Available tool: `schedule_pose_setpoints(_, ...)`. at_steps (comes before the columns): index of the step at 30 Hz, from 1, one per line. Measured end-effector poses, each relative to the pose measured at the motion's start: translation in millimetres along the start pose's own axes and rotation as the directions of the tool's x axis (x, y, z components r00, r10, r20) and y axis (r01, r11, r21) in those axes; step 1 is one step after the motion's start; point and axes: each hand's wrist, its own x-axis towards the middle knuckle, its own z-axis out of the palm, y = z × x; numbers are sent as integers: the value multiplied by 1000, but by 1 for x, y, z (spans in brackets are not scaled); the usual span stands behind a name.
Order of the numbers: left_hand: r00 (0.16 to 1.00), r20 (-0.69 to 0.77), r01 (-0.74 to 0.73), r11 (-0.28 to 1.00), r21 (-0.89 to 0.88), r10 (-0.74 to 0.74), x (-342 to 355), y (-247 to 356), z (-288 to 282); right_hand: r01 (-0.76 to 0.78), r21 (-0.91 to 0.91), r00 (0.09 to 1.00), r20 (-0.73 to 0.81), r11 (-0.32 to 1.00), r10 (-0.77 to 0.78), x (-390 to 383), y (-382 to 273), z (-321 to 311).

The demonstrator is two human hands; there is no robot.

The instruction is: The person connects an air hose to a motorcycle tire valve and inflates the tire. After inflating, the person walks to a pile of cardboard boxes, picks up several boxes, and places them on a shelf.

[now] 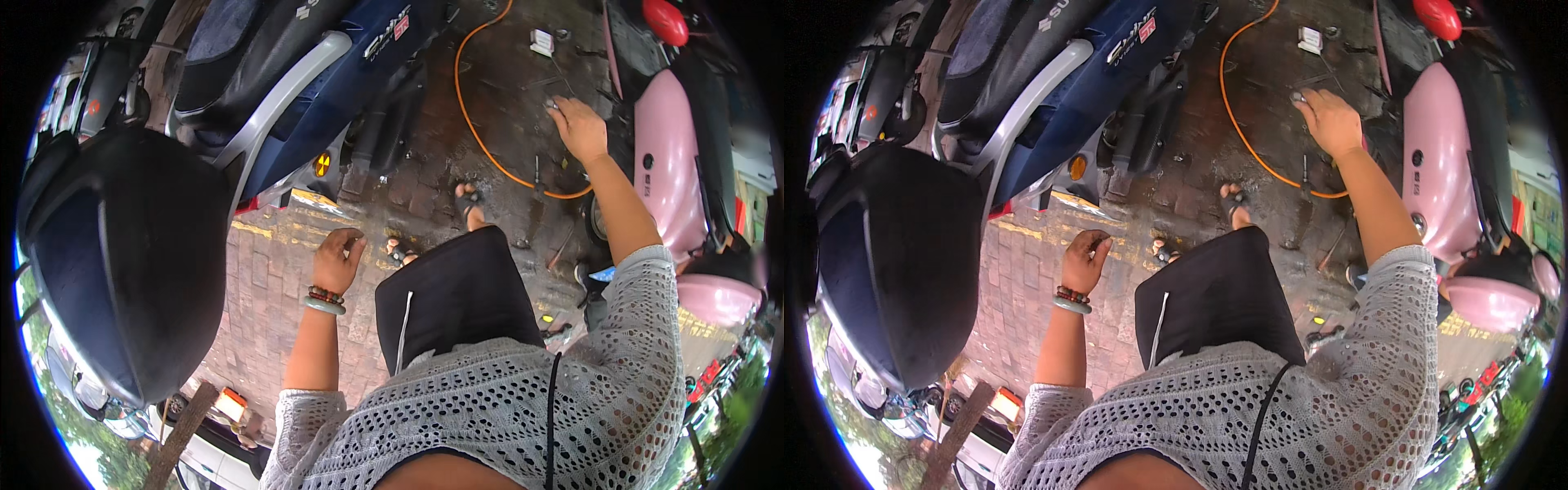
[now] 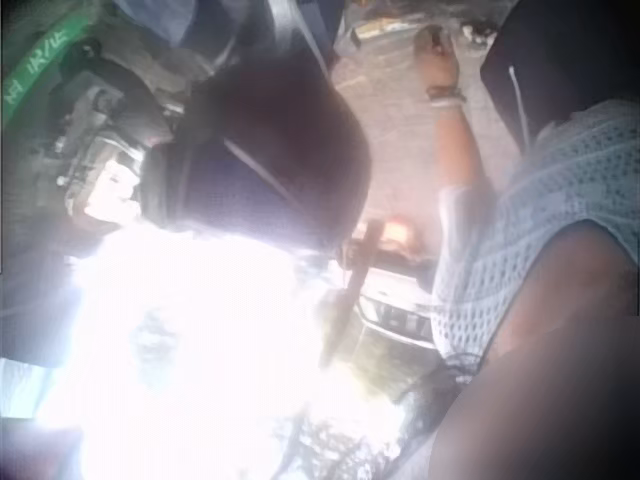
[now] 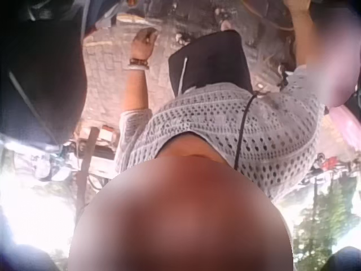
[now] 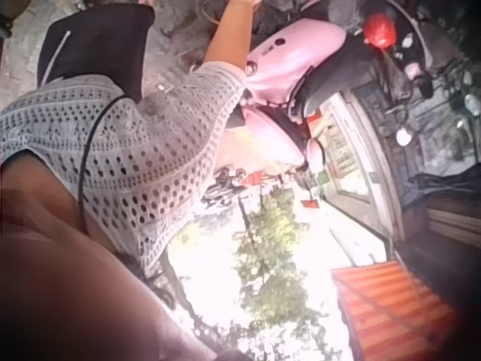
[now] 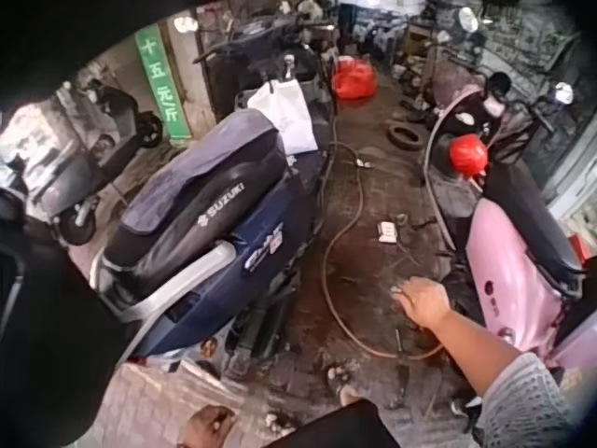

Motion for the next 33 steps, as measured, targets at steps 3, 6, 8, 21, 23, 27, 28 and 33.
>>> schedule_pose_setpoints(3, 999, -40, 18, 1000, -22, -19, 37, -31, 37, 140, 18, 988, -67, 990, -138, 33, 3, 55)
schedule_pose_setpoints(6, 997, -79, -13, 990, 138, 24, 94, -61, 67, 278, 98, 955, 83, 955, -286, 62, -10, 130)
schedule_pose_setpoints(8, 989, -148, 2, 993, 119, 16, 137, -88, 96, 403, 159, 895, 139, 901, -424, 66, -23, 201)
schedule_pose_setpoints(21, 992, -70, -16, 646, 763, 107, 402, -191, 174, 444, 527, 690, 314, 724, -652, 20, -23, 504)
schedule_pose_setpoints(23, 985, -43, -49, 513, 857, 165, 416, -203, 182, 439, 555, 687, 299, 706, -662, 24, -28, 514)
schedule_pose_setpoints(27, 961, 268, -274, 149, 950, 64, 444, -209, 195, 381, 634, 692, 288, 673, -663, 15, -26, 537)
schedule_pose_setpoints(28, 950, 296, -308, 125, 943, 103, 448, -219, 199, 370, 653, 684, 289, 661, -669, 12, -26, 538)
schedule_pose_setpoints(33, 941, 326, -334, 93, 938, 91, 475, -248, 210, 309, 671, 680, 340, 675, -649, -12, -28, 541)
